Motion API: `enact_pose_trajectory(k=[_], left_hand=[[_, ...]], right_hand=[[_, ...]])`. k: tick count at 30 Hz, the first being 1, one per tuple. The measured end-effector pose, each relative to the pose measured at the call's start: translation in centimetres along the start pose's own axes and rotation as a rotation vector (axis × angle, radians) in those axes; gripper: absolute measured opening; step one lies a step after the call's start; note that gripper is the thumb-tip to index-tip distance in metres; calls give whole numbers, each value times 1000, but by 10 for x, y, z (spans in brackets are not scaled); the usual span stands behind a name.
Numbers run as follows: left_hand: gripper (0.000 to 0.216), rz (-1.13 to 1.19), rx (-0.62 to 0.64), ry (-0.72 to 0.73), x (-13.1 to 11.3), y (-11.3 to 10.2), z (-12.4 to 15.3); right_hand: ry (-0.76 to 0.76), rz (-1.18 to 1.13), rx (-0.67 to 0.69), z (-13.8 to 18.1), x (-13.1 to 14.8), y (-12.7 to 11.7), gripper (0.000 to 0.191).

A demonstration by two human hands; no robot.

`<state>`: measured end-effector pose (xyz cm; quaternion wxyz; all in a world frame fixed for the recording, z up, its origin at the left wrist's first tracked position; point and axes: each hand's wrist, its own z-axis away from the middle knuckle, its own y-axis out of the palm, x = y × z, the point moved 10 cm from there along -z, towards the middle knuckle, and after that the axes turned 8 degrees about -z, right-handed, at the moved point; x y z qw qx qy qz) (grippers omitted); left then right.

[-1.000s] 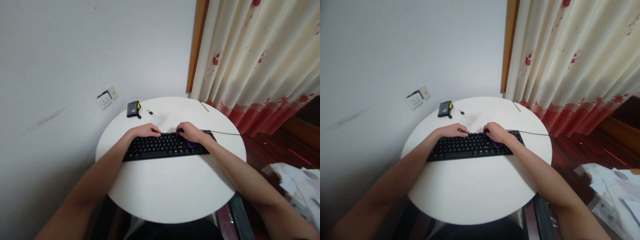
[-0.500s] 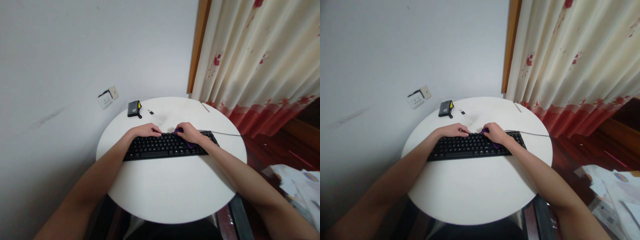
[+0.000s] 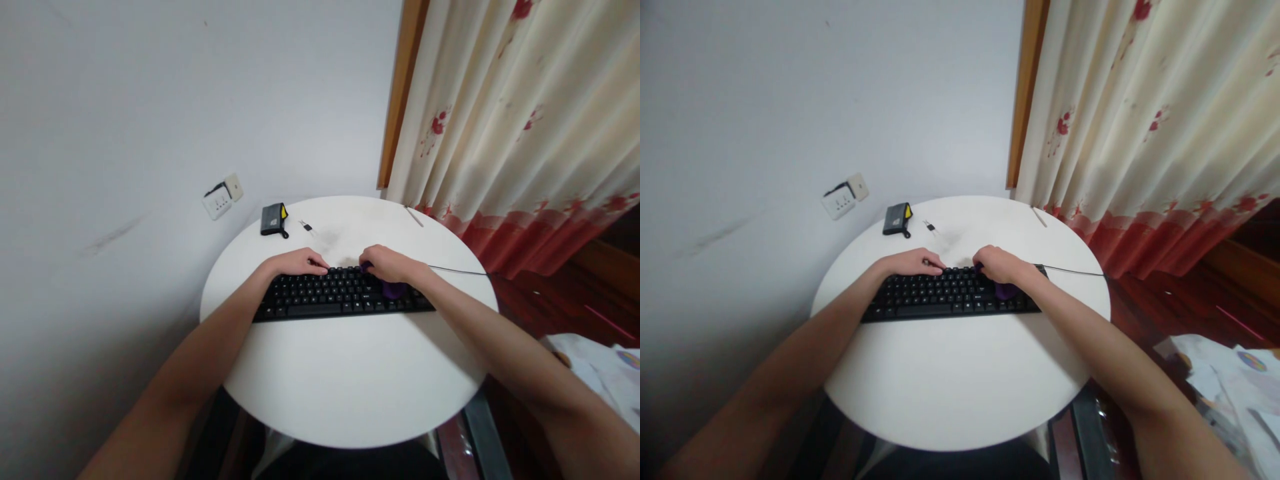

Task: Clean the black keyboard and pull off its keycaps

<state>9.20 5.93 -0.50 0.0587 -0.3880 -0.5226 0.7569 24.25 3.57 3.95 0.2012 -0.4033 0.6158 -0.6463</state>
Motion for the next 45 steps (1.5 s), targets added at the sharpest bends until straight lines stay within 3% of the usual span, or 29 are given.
enact_pose_trajectory(k=[13,20,27,31,34,36,40,42,45], left_hand=[[38,-5,-1,31,0,0,0],[39,-13,-6,26,4,1,-1],[41,-25,13,29,1,1,-1],[41,-23,12,33,-1,0,0],[41,-21,14,30,-1,0,0],[41,-21,14,27,-1,0,-1],[41,-22,15,34,0,1,-1],[41,-24,16,37,1,1,-1],[40,-27,13,38,2,1,-1]], right_hand=[[29,255,252,28,-37,-2,26],[69,284,269,56,-62,-15,27],[294,384,325,91,-120,-33,22],[342,319,154,99,-130,-57,19],[304,239,-71,94,-114,-67,19],[268,179,-159,90,-96,-60,21],[208,106,-186,90,-67,-27,25],[211,90,-208,99,-64,-19,27],[302,123,-231,116,-81,-22,29]])
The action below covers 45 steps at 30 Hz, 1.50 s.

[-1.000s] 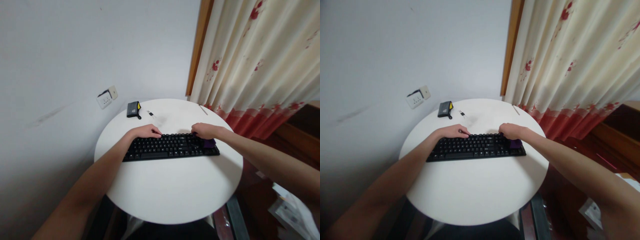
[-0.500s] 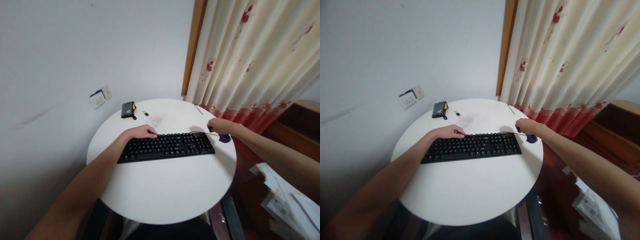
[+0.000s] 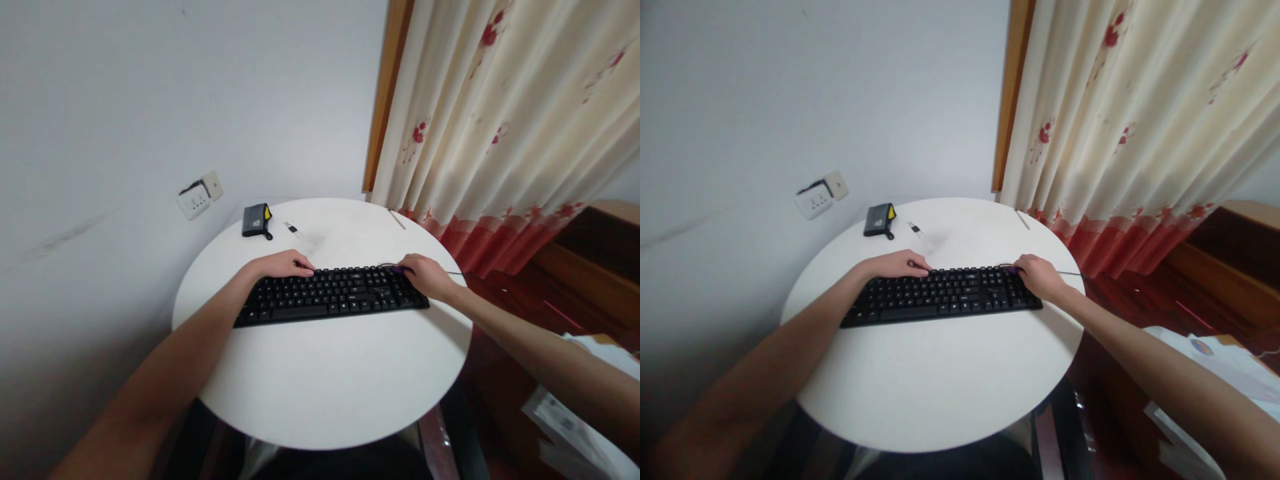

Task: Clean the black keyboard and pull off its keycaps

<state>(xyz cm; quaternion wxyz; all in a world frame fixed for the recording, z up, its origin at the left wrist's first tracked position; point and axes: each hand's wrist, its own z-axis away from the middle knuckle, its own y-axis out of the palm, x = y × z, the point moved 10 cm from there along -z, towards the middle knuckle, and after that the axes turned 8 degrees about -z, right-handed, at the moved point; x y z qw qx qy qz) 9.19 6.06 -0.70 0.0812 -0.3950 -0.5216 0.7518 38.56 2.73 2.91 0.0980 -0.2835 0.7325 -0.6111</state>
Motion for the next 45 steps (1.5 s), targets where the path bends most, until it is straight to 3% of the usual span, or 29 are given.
enact_pose_trajectory(k=[4,6,9,12,15,19,24,27,30,34,36,39,43,45], left_hand=[[39,5,0,-2,0,0,0],[39,4,1,-4,0,0,0],[38,2,3,-17,-2,-1,1],[38,0,-1,-25,-3,-2,1],[40,-2,-1,-16,-5,-2,2],[40,1,5,-15,-5,-2,1],[41,-12,3,-27,-5,-3,0],[42,-20,7,-17,-5,-2,1],[42,-24,9,-5,-4,-2,1],[42,-38,4,5,-4,-2,0],[42,-35,5,7,-5,-3,0],[42,-36,3,9,-7,-4,1],[42,-50,-6,9,-8,-5,2],[42,-38,-2,4,-7,-4,2]], right_hand=[[300,114,-91,7,-43,-23,29],[401,103,-192,9,-44,-33,31],[396,16,-258,6,-13,-27,32],[330,-102,-201,8,30,1,32],[238,-225,-199,24,68,22,35],[37,-447,-229,56,112,32,42],[-9,-712,-157,77,136,34,40],[89,-878,-200,72,115,21,28],[255,-998,-408,63,62,-9,24],[326,-882,-788,58,-3,-65,29],[307,-809,-829,50,-16,-75,32],[245,-616,-674,32,-9,-62,29],[186,-402,-288,27,17,-4,32],[177,-364,-270,46,25,9,36]])
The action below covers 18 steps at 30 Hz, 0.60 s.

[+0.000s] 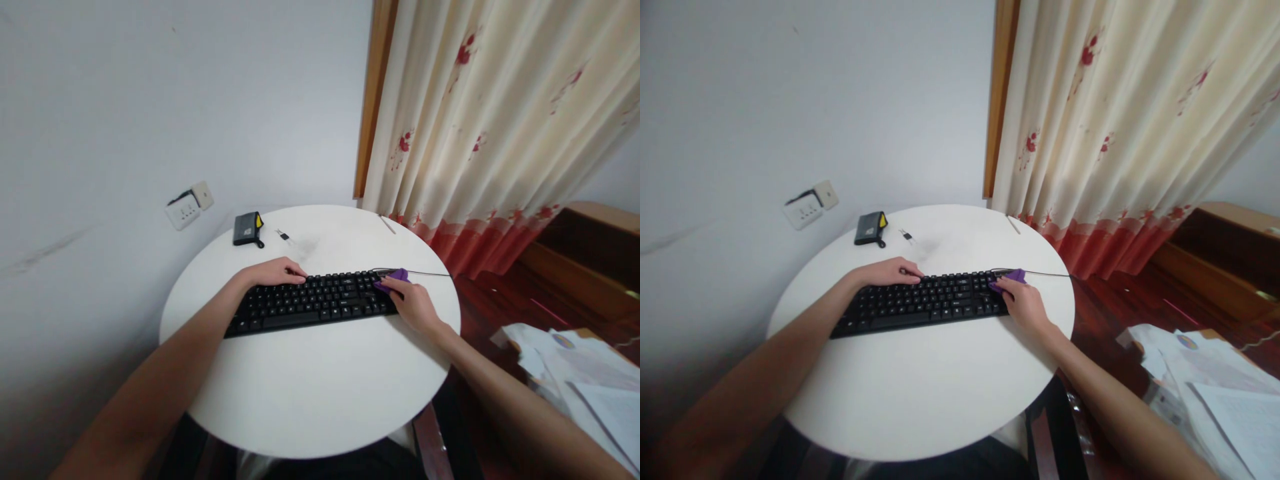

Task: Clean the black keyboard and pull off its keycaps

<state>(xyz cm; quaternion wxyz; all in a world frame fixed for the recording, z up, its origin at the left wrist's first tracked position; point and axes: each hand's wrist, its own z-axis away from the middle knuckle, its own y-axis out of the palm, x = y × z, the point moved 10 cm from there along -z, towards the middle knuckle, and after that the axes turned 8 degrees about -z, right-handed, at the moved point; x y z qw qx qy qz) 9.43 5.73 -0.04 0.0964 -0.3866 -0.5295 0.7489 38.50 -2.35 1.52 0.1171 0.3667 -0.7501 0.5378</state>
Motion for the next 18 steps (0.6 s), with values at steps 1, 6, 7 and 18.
enact_pose_trajectory(k=[1,6,7,18], left_hand=[[42,8,2,-4,1,1,0],[41,42,2,-27,6,2,-1],[42,42,3,-24,6,3,-1],[41,45,4,-22,2,2,0]], right_hand=[[-10,-18,-1,13,1,1,36],[-49,-89,66,67,5,-9,38],[1,-98,80,72,1,-14,35],[94,-65,-285,1,-3,-100,28]])
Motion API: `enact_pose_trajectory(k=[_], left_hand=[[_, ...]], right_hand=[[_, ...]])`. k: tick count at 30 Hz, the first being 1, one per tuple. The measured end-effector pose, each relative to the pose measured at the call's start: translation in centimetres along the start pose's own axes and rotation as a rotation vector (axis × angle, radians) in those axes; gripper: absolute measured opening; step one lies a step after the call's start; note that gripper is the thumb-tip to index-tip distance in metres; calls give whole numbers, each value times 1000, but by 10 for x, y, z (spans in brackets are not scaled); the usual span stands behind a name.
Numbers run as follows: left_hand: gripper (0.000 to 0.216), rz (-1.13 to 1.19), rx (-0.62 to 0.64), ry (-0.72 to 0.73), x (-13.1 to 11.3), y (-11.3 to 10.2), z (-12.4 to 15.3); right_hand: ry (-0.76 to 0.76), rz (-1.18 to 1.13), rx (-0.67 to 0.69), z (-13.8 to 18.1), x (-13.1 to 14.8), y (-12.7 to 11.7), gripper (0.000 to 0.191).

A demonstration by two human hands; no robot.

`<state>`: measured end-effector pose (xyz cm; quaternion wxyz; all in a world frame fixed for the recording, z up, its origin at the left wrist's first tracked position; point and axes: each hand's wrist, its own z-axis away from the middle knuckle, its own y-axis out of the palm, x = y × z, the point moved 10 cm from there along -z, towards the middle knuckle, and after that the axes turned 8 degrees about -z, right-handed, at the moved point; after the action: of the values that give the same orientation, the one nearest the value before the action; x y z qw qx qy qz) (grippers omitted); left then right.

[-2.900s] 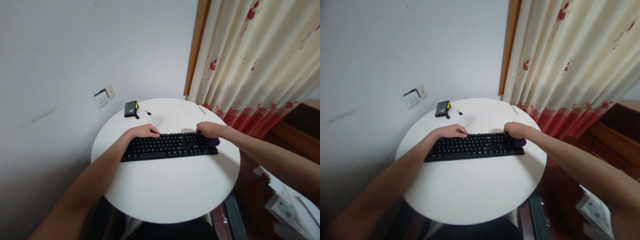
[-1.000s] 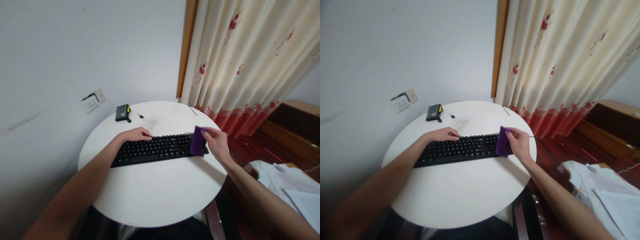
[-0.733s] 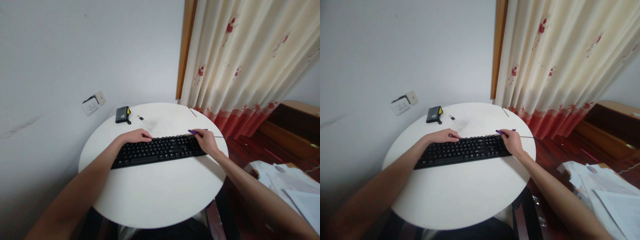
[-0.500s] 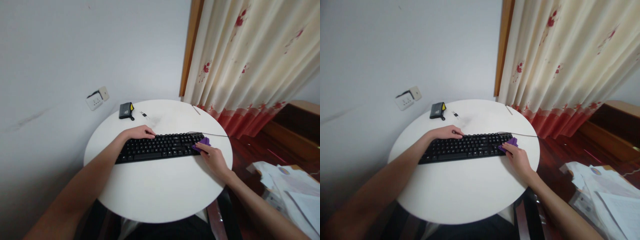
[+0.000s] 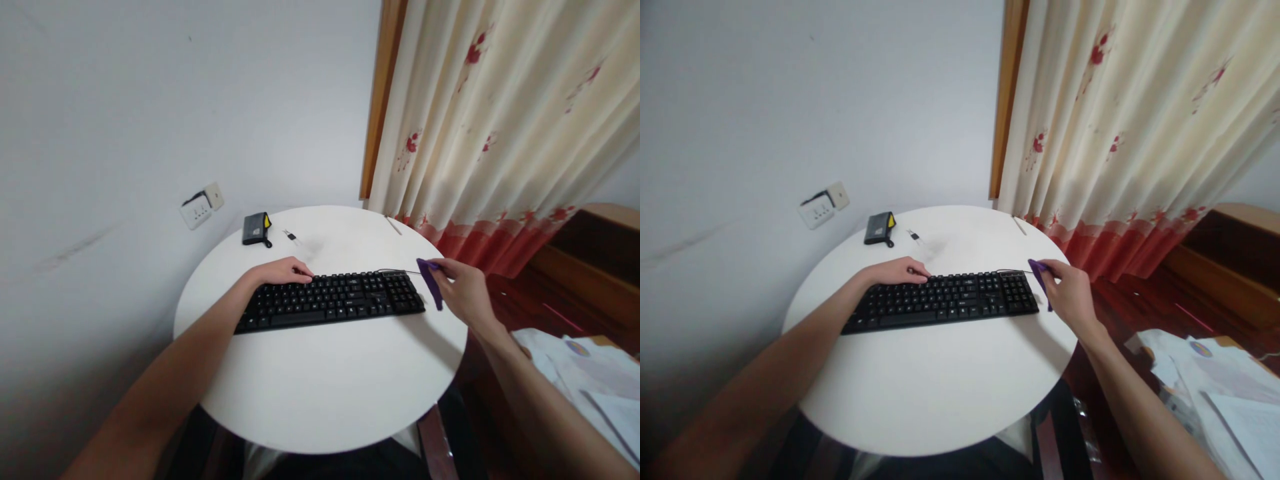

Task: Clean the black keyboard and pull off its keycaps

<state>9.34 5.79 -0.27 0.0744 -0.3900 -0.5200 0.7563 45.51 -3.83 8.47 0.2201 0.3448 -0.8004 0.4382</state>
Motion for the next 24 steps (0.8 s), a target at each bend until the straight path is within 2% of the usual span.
enact_pose_trajectory(k=[3,7,9,14,20,24], left_hand=[[41,-21,-4,24,-4,-1,1],[41,-20,-5,20,-2,-1,1],[42,-6,-2,11,1,1,1],[43,10,-7,-12,6,1,-1],[41,-4,-18,-12,6,0,-1],[43,-13,-21,-15,8,0,-1]], right_hand=[[-108,163,59,-21,16,34,30],[-286,357,374,-25,19,101,31],[-314,355,487,-24,12,119,31],[-325,206,622,-27,2,130,23],[-257,155,586,-45,-5,122,17],[-242,86,646,-44,-6,126,17]])
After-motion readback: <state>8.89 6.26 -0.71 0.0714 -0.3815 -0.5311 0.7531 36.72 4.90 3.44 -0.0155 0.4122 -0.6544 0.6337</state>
